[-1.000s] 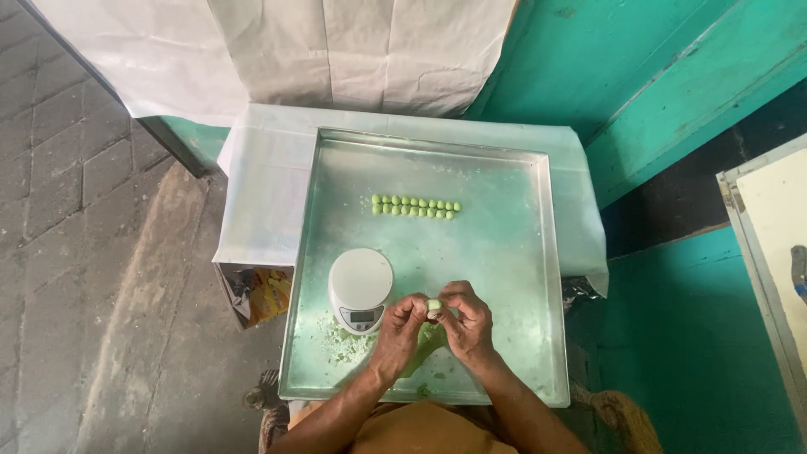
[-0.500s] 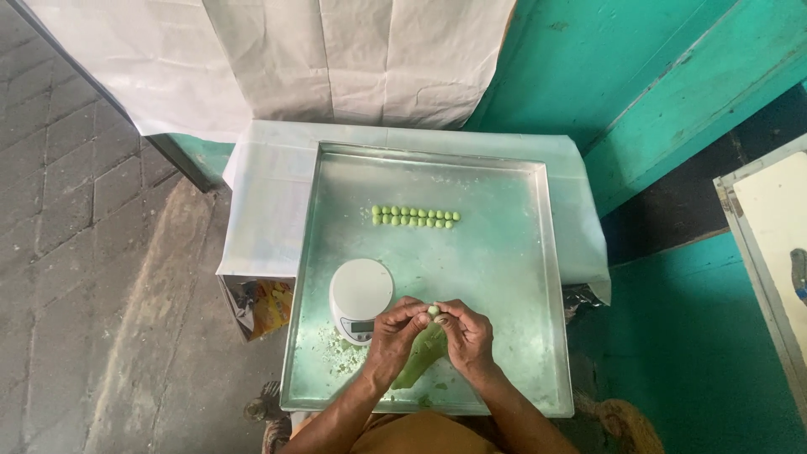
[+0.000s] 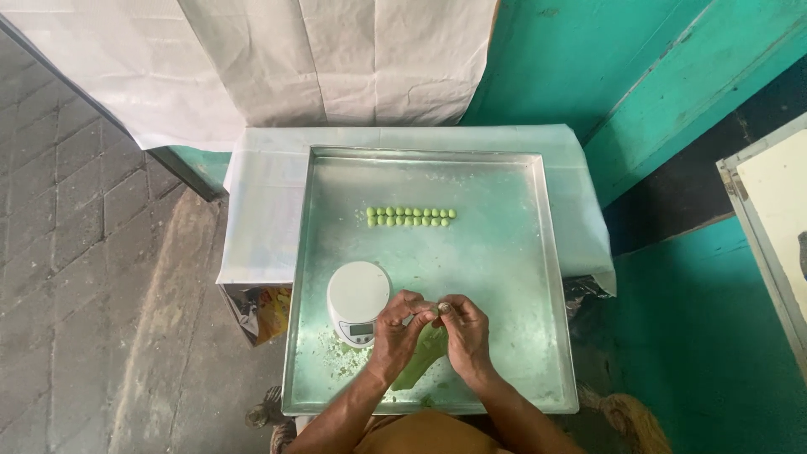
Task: The person is weighing small pieces of green dough on a digital scale and rolling them into small uniform balls on a metal tray.
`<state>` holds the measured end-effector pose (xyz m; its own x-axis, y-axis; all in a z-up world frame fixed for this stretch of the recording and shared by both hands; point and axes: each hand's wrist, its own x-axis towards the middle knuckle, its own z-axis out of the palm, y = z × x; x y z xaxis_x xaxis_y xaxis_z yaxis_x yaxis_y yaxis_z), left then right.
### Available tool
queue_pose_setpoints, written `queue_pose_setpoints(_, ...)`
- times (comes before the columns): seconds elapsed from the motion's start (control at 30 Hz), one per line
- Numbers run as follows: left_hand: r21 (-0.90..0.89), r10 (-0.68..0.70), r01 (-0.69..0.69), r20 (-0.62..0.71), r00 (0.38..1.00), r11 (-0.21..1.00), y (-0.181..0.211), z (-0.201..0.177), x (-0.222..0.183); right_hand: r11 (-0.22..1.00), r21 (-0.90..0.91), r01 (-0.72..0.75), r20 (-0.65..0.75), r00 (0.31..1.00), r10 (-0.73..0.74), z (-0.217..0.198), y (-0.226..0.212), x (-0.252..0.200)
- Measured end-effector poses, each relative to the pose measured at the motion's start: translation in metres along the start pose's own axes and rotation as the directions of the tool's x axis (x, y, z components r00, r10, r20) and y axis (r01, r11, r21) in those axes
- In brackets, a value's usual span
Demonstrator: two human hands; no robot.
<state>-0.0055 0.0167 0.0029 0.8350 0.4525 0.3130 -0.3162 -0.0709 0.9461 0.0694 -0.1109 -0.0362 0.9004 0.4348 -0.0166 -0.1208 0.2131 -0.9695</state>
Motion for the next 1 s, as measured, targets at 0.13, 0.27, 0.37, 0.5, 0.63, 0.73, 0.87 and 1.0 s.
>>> queue_pose_setpoints(0.13,0.115,0.030,-0.029,-0.010,0.999,0.993,-0.022,-0.006,-0.002,1.000,-0.003,-0.010,0.045,0.999,0.010,-0.014,0.024,0.004)
queue_pose_setpoints(0.27,0.169,0.107,-0.115,0.051,0.993,0.979,-0.051,-0.012,-0.012,1.000,0.004,0.002,0.108,0.994,-0.002,-0.014,0.022,0.004)
queue_pose_setpoints(0.37,0.079,-0.079,0.082,-0.035,0.996,0.994,-0.029,-0.004,-0.010,0.998,0.016,0.060,0.080,0.995,-0.061,-0.010,0.026,0.006)
queue_pose_setpoints(0.5,-0.072,-0.169,0.165,-0.046,0.985,0.984,-0.016,0.002,-0.005,0.997,0.047,0.063,0.052,0.996,-0.066,-0.015,0.041,0.014)
queue_pose_setpoints(0.63,-0.356,-0.307,0.268,-0.059,0.950,0.895,-0.021,0.006,-0.007,0.992,-0.070,0.103,0.087,0.992,-0.097,-0.008,0.019,0.010)
queue_pose_setpoints(0.73,-0.424,-0.358,0.296,-0.075,0.931,0.856,-0.017,0.007,-0.005,0.983,-0.135,0.121,0.143,0.984,-0.102,0.001,-0.003,0.004)
queue_pose_setpoints(0.87,-0.483,-0.350,0.260,-0.105,0.931,0.836,-0.003,0.007,0.000,0.988,-0.133,0.072,0.159,0.986,-0.050,0.003,0.001,0.003)
queue_pose_setpoints(1.0,-0.499,-0.351,0.259,-0.098,0.931,0.827,-0.034,0.003,-0.010,0.986,-0.158,0.054,0.128,0.991,-0.033,0.004,0.000,0.005)
